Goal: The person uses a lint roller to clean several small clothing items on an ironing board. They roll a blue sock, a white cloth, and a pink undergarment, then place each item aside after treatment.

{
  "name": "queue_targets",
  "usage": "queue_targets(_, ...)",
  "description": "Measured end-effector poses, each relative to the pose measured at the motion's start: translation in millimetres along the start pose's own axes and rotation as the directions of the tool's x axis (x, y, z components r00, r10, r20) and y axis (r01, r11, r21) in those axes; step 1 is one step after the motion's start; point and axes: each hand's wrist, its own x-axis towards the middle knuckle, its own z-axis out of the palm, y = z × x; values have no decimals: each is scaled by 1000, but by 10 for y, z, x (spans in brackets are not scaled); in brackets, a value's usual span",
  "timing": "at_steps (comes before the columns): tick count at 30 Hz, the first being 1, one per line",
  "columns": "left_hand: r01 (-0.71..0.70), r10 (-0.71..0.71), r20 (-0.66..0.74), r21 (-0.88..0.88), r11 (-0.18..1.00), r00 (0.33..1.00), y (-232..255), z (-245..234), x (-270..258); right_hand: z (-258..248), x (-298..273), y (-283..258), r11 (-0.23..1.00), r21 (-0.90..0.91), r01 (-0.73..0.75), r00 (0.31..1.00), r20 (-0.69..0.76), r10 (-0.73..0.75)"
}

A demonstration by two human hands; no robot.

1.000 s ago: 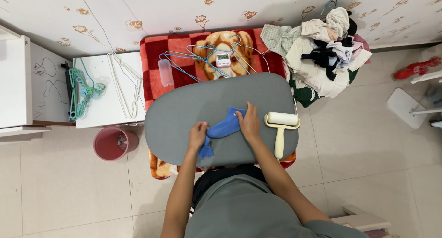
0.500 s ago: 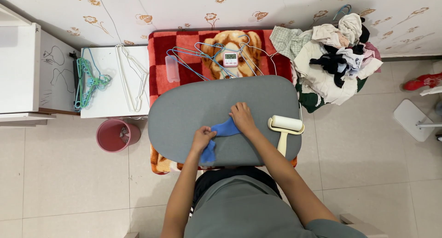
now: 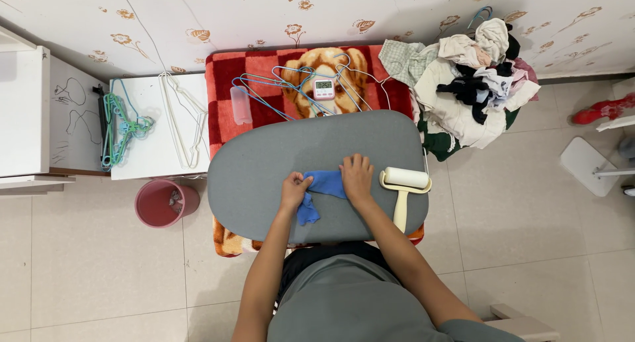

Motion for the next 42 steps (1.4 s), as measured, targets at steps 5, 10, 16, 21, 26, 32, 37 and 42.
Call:
queue_targets(5, -114, 147, -138, 222, 968, 979, -42, 75, -4, 172, -86, -79, 816, 464, 346, 929, -44, -368)
queue_targets(10, -133, 174, -165, 237, 962, 971, -31, 90, -8, 399, -239, -23, 785, 469, 405, 907, -96, -410)
queue_targets(16, 251, -253, 32, -301, 920, 967, 35, -131, 89, 267, -232, -68, 872, 327, 365, 897, 126, -423)
queue_targets(21, 115, -128, -70, -162, 980, 989, 74, -310, 66, 131, -162, -179, 916, 231, 329, 881, 272, -386)
queue_targets(26, 70, -93, -84, -247, 967, 992, 205, -637, -1, 188, -131, -143, 910, 338, 240, 895, 285, -342)
queue_targets(32, 72, -90, -26, -401, 913, 996, 598, -547, -295, -184, -107, -499, 632, 752, 186, 906, 119, -407)
queue_targets(37, 129, -74, 118, -568, 813, 990, 955, -303, -553, -413, -130, -740, 393, 912, 120, 919, 48, -392)
queue_targets(42, -101, 175, 281, -259, 961, 944, 1232, -140, -907, -241, -169, -588, 31, 982, -187, 979, 189, -74)
